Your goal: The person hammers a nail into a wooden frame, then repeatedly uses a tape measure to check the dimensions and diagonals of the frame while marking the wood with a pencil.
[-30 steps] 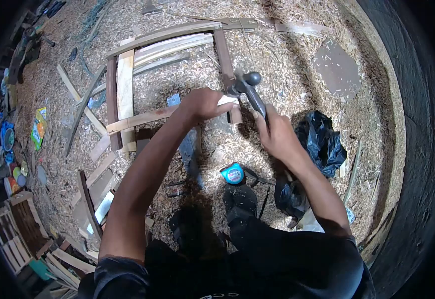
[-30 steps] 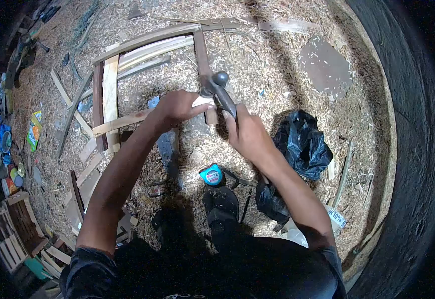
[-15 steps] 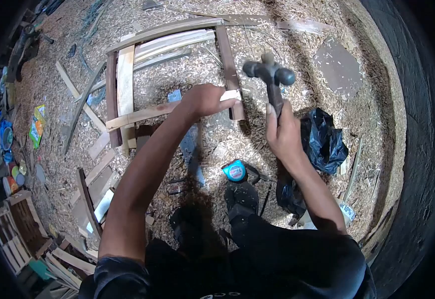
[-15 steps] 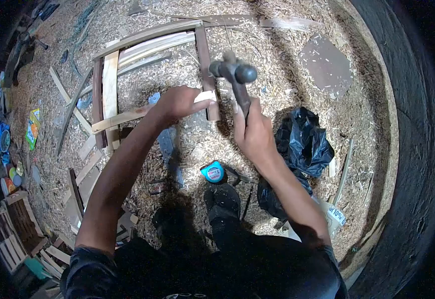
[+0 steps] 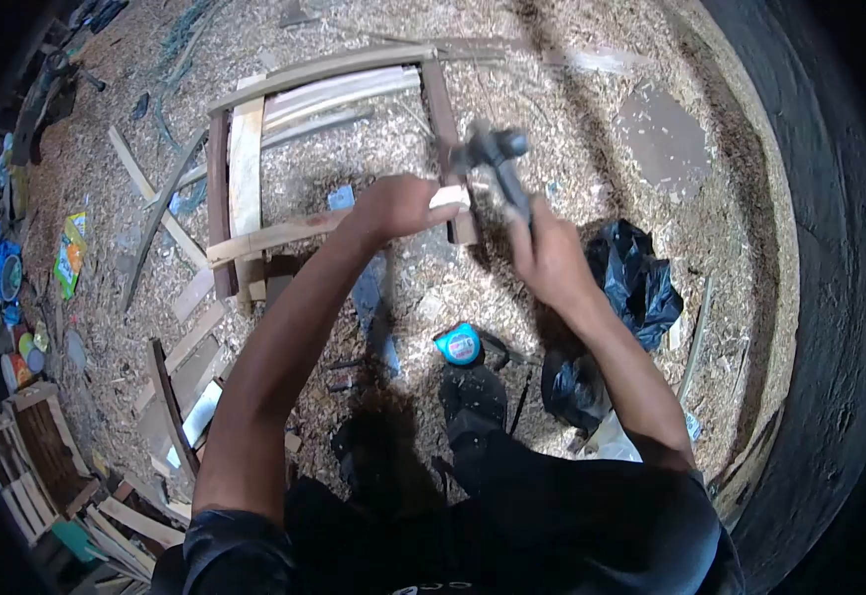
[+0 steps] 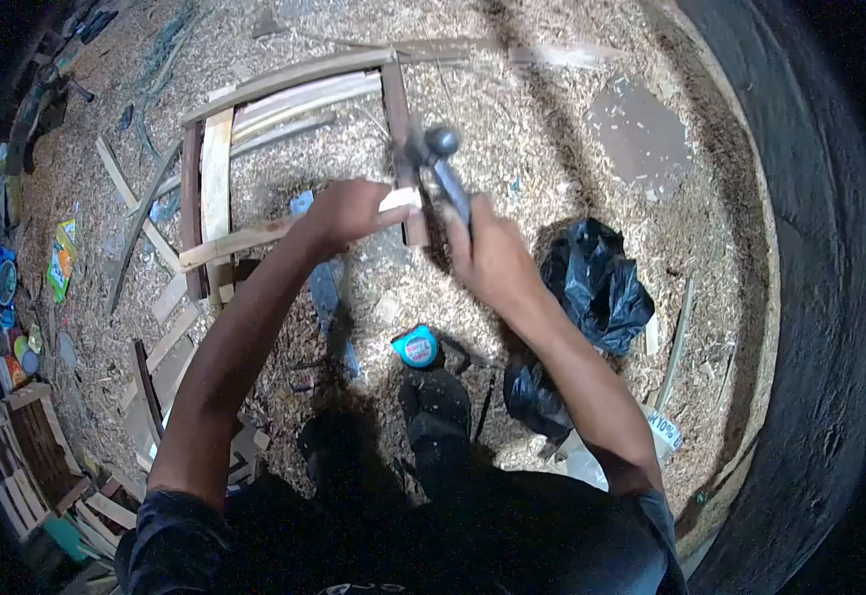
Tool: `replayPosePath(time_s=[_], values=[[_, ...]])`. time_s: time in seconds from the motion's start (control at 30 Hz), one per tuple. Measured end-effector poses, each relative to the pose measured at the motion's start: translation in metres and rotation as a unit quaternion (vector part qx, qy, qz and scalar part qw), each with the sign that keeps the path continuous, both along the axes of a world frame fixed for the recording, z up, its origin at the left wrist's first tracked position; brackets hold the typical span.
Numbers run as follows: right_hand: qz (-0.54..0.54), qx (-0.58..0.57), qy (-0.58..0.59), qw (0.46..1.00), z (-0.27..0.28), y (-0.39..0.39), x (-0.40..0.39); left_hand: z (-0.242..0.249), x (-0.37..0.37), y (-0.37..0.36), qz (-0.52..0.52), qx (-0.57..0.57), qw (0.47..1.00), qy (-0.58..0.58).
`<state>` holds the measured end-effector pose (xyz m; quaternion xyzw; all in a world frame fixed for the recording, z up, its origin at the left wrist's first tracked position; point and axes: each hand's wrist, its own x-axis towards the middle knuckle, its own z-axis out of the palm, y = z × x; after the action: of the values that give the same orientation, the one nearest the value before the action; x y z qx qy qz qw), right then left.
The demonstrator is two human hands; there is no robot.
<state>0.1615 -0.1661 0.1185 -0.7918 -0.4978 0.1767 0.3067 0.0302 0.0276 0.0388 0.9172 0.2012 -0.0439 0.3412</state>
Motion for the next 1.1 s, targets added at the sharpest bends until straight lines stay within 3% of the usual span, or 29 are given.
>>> replayPosePath(time_s=[0.07,0.17,0.2,0.3,0.37,0.43,0.5,0.53,0.63,0.67,0.8,0.83,0.87,0.9,0.97,1.03,1.1], values=[[-0.052,0.057,0.034,0.996,0.014,0.002,-0.012,0.001,0.000,0.001,-0.013,0.016,0.999,0.025],[-0.012,-0.074,0.014,0.997,-0.011,-0.010,-0.008,0.006,-0.001,-0.002,0.004,0.012,0.999,0.033],[0.020,-0.044,-0.033,0.998,-0.014,-0.003,-0.010,0.007,-0.002,-0.003,0.006,0.019,1.000,0.012],[-0.008,-0.068,0.016,0.998,0.002,0.002,-0.006,0.004,-0.004,-0.003,-0.001,0.016,1.000,0.014],[-0.059,0.068,0.043,0.995,0.009,-0.001,-0.014,0.002,-0.002,-0.003,-0.005,0.021,0.999,0.035],[-0.074,0.111,0.032,0.991,-0.010,-0.009,-0.017,0.000,0.000,0.000,-0.004,0.022,0.999,0.031],[0.010,-0.070,-0.021,0.997,-0.019,-0.008,-0.011,-0.001,-0.001,0.000,0.002,0.017,1.000,0.010],[0.023,-0.059,-0.038,0.997,-0.014,-0.006,-0.007,-0.002,-0.001,-0.005,0.002,0.014,1.000,0.005],[-0.016,-0.044,0.063,0.997,0.011,0.001,-0.008,-0.004,-0.004,-0.004,0.006,0.023,1.000,-0.002],[-0.038,0.045,0.042,0.997,0.012,0.000,-0.012,0.000,-0.003,-0.001,0.002,0.031,1.000,-0.001],[0.007,-0.091,-0.025,0.995,-0.018,-0.009,-0.007,0.001,0.000,0.003,0.004,0.038,0.999,0.006],[0.000,-0.087,-0.017,0.996,-0.014,-0.013,-0.006,0.000,-0.001,-0.002,0.000,0.041,0.999,0.007],[0.003,-0.071,-0.017,0.997,-0.011,-0.005,0.001,-0.013,-0.002,-0.002,0.007,0.060,0.996,-0.070],[0.004,-0.065,-0.005,0.998,-0.010,-0.002,0.001,-0.009,-0.001,0.002,0.008,0.043,0.998,-0.043],[-0.063,0.063,0.050,0.995,0.001,-0.002,-0.009,0.003,-0.001,-0.001,0.005,-0.007,1.000,0.022],[-0.077,0.080,0.065,0.992,0.001,-0.006,-0.012,0.002,-0.001,-0.001,0.002,-0.002,1.000,0.022],[-0.010,-0.118,-0.027,0.993,-0.012,-0.005,-0.007,0.000,0.000,0.001,0.001,-0.002,1.000,0.027]])
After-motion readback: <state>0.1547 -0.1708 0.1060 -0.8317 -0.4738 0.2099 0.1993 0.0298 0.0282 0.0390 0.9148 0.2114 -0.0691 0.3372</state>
